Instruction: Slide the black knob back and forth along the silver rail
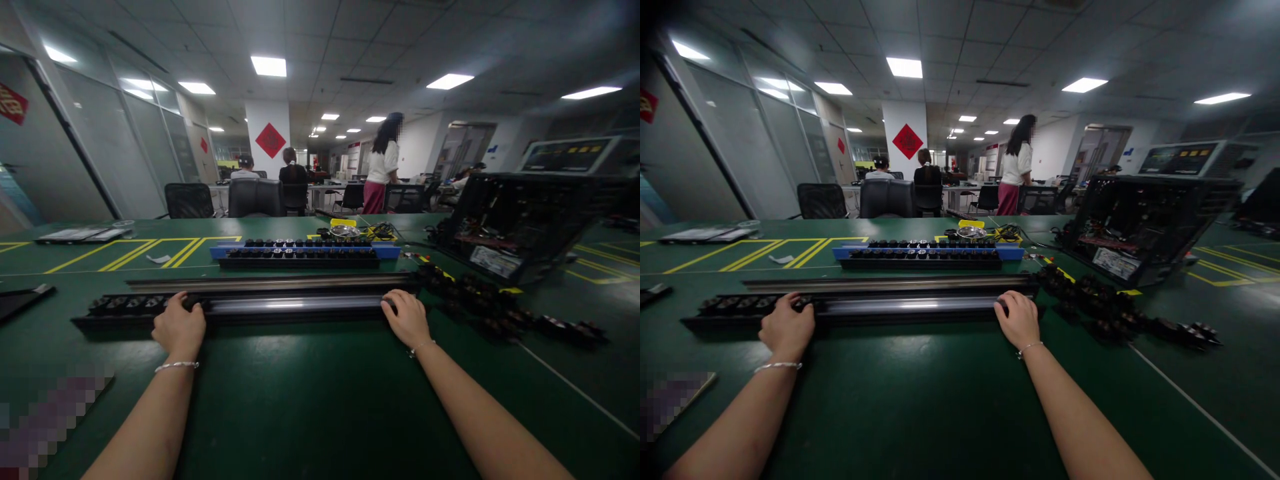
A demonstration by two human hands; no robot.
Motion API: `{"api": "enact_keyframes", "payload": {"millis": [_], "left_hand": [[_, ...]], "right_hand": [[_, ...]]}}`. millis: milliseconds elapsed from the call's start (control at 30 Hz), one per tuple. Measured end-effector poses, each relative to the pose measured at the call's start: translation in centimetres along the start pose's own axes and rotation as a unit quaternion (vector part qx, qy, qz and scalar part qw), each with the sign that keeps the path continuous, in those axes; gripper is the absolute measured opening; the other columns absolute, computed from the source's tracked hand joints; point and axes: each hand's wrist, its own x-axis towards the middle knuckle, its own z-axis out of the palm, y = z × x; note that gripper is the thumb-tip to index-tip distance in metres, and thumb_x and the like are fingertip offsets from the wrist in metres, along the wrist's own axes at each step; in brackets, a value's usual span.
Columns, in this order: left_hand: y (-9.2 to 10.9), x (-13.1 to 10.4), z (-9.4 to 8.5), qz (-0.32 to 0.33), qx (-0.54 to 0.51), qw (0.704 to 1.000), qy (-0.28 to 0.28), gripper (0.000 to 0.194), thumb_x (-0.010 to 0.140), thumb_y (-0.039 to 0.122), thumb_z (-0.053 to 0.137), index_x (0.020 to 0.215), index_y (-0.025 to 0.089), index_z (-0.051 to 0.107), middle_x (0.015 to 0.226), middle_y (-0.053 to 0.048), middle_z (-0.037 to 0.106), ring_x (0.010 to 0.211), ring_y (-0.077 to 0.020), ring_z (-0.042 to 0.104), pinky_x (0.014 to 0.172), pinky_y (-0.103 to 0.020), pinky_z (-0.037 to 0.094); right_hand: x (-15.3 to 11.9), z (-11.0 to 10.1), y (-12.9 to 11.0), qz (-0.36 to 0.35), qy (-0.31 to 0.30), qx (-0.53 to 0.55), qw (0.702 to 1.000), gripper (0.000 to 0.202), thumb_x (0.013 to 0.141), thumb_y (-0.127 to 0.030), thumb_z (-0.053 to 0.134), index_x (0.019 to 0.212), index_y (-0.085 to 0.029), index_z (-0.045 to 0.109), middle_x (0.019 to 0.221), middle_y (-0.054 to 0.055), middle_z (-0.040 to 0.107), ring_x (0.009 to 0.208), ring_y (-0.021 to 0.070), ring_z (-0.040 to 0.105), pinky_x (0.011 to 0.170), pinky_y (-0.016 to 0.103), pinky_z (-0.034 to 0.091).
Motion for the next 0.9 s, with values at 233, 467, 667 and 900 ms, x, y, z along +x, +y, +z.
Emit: {"api": "enact_keyframes", "payload": {"millis": [233,467,667,900], "left_hand": [[-0.2,0.2,0.2,-0.006,-0.026,1.000,0.014,0.046,0.074,0.039,0.051,0.116,0.018,0.050,0.110,-0.014,0.063,0.106,-0.0339,0.055,0.088,-0.046,0.040],[0.3,-0.1,0.2,0.043,-0.036,0.998,0.001,0.041,0.075,0.036,0.050,0.112,0.018,0.051,0.110,-0.012,0.064,0.104,-0.0282,0.058,0.096,-0.044,0.035],[0.6,-0.5,1.0,0.083,-0.023,0.996,-0.004,0.042,0.073,0.040,0.052,0.109,0.017,0.052,0.105,-0.011,0.066,0.100,-0.0287,0.060,0.090,-0.042,0.040],[1.1,-1.1,1.4,0.113,-0.033,0.993,-0.005,0.041,0.071,0.038,0.053,0.107,0.018,0.051,0.104,-0.010,0.066,0.098,-0.0270,0.060,0.086,-0.039,0.044]], "right_hand": [[-0.3,0.2,-0.1,-0.073,-0.044,0.010,0.996,0.023,0.083,-0.040,0.047,0.086,-0.022,0.062,0.088,0.005,0.061,0.087,0.0205,0.052,0.082,0.035,0.032],[-0.3,0.2,-0.1,-0.069,-0.053,0.001,0.996,0.021,0.085,-0.037,0.046,0.086,-0.022,0.061,0.087,0.004,0.061,0.086,0.0205,0.052,0.083,0.035,0.032],[-0.3,0.1,-0.2,-0.074,-0.052,-0.001,0.996,0.021,0.085,-0.036,0.046,0.088,-0.022,0.061,0.087,0.005,0.061,0.087,0.0207,0.052,0.082,0.035,0.032],[-0.4,0.1,-0.2,-0.081,-0.046,-0.014,0.996,0.021,0.085,-0.037,0.045,0.086,-0.023,0.061,0.086,0.004,0.061,0.085,0.0201,0.051,0.081,0.035,0.032]]}}
